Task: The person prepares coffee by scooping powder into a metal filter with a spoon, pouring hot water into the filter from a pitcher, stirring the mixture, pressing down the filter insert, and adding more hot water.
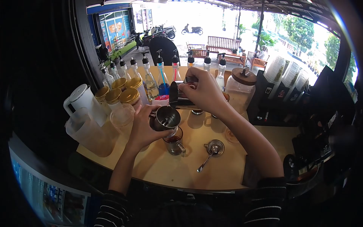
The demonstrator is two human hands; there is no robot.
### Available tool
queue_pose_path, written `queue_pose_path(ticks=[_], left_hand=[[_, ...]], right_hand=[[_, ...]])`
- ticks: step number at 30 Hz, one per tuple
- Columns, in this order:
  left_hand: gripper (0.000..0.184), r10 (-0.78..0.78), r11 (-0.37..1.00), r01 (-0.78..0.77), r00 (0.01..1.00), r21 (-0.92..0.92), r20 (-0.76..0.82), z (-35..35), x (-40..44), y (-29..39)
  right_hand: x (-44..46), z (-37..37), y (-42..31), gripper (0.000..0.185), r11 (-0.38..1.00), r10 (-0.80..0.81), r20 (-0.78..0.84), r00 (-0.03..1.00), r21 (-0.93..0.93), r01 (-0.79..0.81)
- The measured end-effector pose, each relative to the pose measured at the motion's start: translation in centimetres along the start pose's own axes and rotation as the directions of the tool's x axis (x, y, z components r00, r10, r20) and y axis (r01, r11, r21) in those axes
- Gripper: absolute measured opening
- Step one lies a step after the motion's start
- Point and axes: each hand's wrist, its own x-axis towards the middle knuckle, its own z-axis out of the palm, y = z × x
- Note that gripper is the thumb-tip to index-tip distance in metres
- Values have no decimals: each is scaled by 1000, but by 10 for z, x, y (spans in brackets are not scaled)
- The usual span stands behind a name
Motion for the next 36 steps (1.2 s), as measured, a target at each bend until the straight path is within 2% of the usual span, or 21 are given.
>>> queue_pose_path(ticks=[7,18,20,24,26,30,34,36], left_hand=[[76,4,1000,-4,1000,5,-10,0,-2,0],[77,22,999,-22,1000,30,-2,3,-5,1],[75,75,997,-75,992,9,-101,7,-6,1],[73,90,993,-100,984,-63,-152,14,-7,-2],[72,104,974,-138,977,-181,-187,22,-8,-6],[73,109,971,-148,973,-187,-204,30,-11,-5],[73,102,972,-147,967,-184,-233,35,-13,-6],[74,103,974,-148,965,-171,-243,36,-14,-6]], right_hand=[[-3,-4,-2,27,996,13,-19,1000,-89,-15],[-7,-10,11,23,998,18,-19,1000,61,-17],[-9,-10,5,22,998,30,-14,999,50,-29],[-15,-8,-8,24,997,46,-5,999,67,-46],[-15,-6,-11,25,1000,15,-9,1000,27,-14],[-14,-2,-9,28,999,-52,12,999,-10,52],[-15,0,-16,29,999,-28,34,999,-15,28],[-16,1,-16,27,999,-14,44,999,41,13]])
